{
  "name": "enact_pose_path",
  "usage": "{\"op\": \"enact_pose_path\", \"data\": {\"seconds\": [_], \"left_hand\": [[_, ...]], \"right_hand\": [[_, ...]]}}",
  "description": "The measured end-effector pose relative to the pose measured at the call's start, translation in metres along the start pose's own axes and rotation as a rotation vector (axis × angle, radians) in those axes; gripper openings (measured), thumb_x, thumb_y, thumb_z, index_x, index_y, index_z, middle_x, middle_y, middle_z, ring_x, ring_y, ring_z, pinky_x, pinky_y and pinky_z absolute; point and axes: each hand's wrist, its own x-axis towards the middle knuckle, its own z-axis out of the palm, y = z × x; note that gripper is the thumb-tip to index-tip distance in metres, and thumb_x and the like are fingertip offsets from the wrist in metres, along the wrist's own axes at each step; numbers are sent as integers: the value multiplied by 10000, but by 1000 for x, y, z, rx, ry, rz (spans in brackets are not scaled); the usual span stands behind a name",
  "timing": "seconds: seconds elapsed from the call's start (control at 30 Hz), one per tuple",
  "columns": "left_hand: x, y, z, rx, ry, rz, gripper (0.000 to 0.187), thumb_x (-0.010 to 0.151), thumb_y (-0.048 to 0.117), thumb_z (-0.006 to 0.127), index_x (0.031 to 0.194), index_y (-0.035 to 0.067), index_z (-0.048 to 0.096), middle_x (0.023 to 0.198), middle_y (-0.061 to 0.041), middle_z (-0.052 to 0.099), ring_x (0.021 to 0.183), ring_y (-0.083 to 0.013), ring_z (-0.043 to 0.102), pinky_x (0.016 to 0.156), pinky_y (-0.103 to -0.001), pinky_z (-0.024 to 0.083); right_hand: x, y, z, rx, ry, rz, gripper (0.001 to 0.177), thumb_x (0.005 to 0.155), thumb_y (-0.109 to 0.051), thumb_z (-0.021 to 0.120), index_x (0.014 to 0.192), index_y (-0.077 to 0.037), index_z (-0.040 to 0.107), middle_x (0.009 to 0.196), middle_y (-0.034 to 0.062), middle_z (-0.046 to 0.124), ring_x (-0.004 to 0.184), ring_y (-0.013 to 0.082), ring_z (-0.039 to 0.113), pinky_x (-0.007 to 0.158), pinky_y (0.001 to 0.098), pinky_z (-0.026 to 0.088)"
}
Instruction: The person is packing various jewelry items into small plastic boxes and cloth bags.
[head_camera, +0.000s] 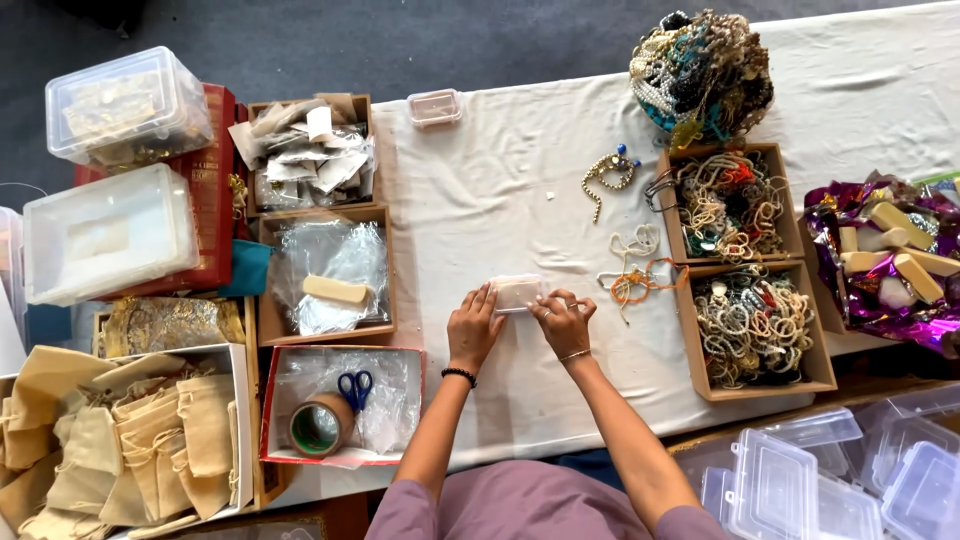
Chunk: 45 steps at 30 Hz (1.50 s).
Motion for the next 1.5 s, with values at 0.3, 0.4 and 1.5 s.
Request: {"op": "enact_pose_path", "data": {"seconds": [0.3,0.4,1.5], "left_hand": [[4,-17,-1,-315,-52,-72,648,752,240,867,1349,114,650,1371,-125,640,1221,-290,639,985,-383,536],[4,-10,-5,-420,-24,-126,659,739,207,880,1348,114,647,1305,-139,681,1194,-301,661,992,-378,539],[0,-16,7,-338,-50,-113,459,806,120,801,1254,104,706,1265,-130,699,1000,-300,726,850,-369,591]], "right_hand": [[11,-2,-8,114,-9,-3,187,796,-181,793,975,-232,785,1084,-39,743,1135,209,639,896,495,423],[2,-4,1,409,-74,192,252,851,-82,756,1091,-160,758,1289,73,694,1183,269,648,951,409,558],[-12,-20,7,243,-78,222,175,876,-91,711,1013,-149,803,1158,39,748,1081,276,714,838,388,595]]}}
